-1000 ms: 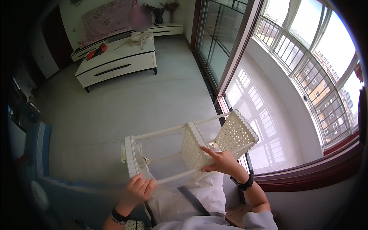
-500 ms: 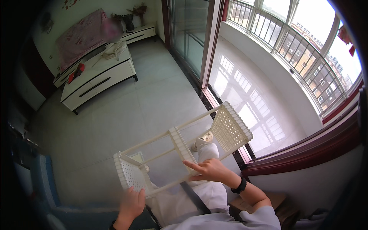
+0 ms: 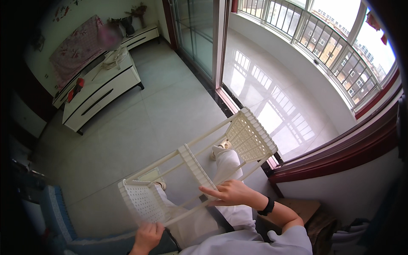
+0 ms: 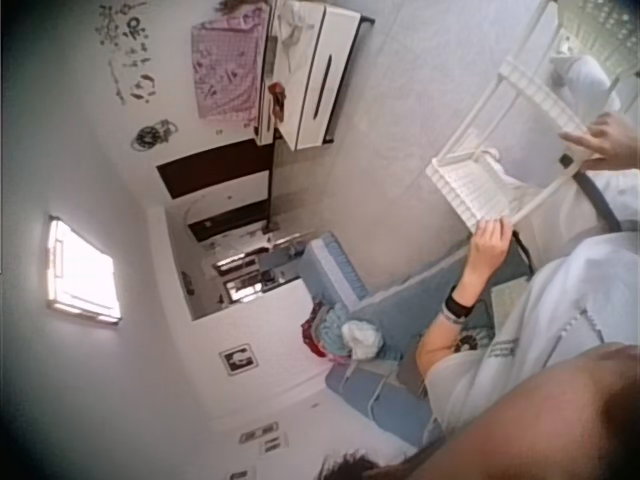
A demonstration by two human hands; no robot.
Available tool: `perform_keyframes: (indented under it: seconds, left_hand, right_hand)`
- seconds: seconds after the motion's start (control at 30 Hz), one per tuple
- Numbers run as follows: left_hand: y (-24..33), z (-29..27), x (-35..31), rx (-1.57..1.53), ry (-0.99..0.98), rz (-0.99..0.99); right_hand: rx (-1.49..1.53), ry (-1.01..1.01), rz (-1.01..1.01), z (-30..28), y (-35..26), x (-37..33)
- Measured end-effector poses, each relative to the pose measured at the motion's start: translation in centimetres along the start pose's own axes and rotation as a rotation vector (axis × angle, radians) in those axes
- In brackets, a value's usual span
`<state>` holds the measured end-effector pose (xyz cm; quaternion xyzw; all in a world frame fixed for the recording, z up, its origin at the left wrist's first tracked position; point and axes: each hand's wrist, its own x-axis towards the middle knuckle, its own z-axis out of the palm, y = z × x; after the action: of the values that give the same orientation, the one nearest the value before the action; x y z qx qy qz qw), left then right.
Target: The person assembles a white plastic storage rack by snapping the shelves and vertical supports together while sitting on the floor.
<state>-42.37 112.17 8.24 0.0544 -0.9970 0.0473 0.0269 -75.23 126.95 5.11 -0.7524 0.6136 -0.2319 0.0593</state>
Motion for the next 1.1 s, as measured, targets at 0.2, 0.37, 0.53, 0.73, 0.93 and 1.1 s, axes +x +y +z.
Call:
perform_keyframes:
  seconds: [0.2, 0.37, 0.53, 0.73, 0.93, 1.1]
  left_hand:
    - [1.8, 0.5, -2.0, 0.130, -0.119, 0.002]
    - [1.0, -0.7, -1.5, -0.074, -0.023, 0.001]
    - [1.2, -1.7, -1.3, 0.017, -0.017, 0.036]
    - [1.7, -2.9, -0.7, 0.065, -0.060, 0.030]
    - [2.1, -2.2, -0.9, 0.070, 0.039, 0.001]
    - [1.9, -1.9, -0.8, -0.010, 0.016, 0.006]
  right_hand:
    - [0.039, -0.073, -0.007, -0.6, -0.2, -0.9]
    - [0.024, -0.037, -0.033, -0.5, -0.5, -0.6]
    - [0.051, -0.038, -0.023, -0.9, -0.7, -0.2]
    - [0.028, -0.036, -0.001, -0.6, -0.6, -0.7]
    - [0.031, -0.022, -0.005, -0.4, -0.6, -1.2]
    - [0.044, -0.029, -0.017, -0.3, -0.4, -1.2]
